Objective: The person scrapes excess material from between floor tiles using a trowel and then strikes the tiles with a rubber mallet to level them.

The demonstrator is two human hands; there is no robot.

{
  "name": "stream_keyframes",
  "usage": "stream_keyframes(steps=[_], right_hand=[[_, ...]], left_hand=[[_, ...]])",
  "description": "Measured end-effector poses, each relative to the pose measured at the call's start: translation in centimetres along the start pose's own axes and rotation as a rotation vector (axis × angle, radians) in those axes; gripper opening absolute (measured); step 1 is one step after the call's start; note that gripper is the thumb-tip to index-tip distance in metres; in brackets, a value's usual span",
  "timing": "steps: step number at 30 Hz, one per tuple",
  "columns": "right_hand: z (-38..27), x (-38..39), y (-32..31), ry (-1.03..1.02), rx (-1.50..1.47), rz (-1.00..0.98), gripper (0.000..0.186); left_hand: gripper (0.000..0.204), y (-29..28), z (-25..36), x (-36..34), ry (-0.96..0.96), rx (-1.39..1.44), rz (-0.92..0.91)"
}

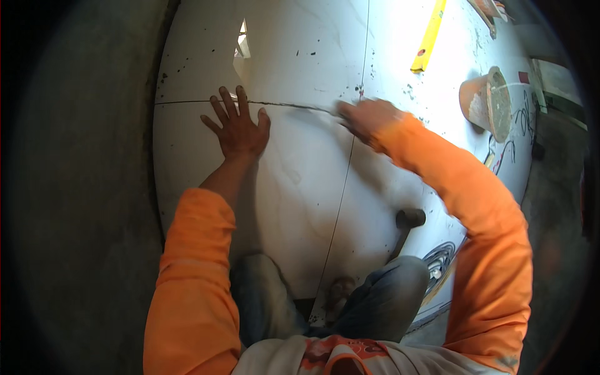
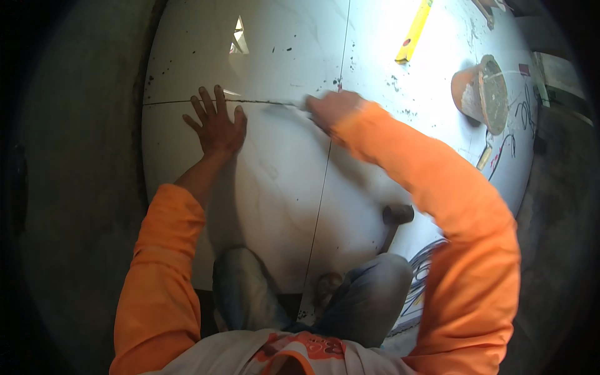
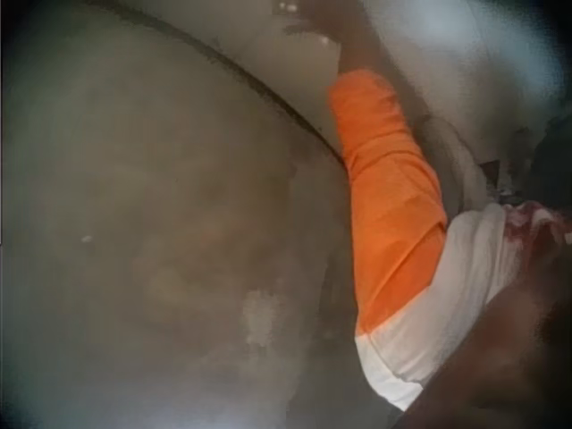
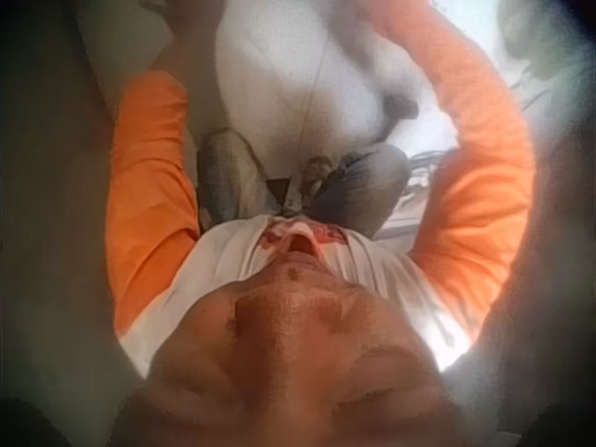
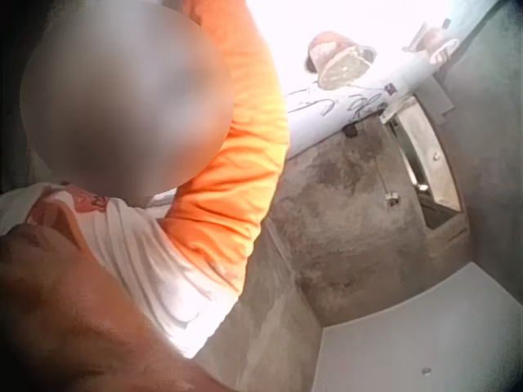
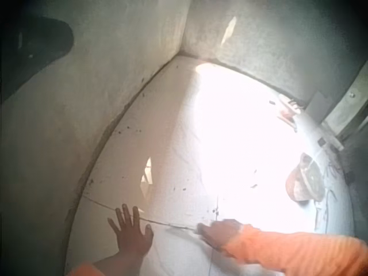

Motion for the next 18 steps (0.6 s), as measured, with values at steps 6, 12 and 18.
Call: stream_keyframes(steps=[6, 12, 18], right_hand=[[1.6, 0.1, -0.2, 0.063, 0.035, -0.117, 0.027], [3.7, 0.7, 1.4, 0.022, -0.060, -0.004, 0.030], [1.6, 0.9, 3.5, 0.058, -0.140, -0.001, 0.034]], left_hand=[[0.075, 0.3, 0.8, -0.2, -0.022, -0.042, -0.038], [0.075, -0.4, 1.4, -0.8, -0.022, -0.040, -0.011], [0.074, 0.3, 0.6, 0.0, -0.032, -0.030, 0.020]])
Point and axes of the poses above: each hand's wrist, its own x-axis away from the middle knuckle, its own y-axis out of the palm, z = x × y, the point moved 8 cm from there along -x, towards the middle knuckle, and after that the axes turned 5 degrees about -z, right-handed, at the moved point
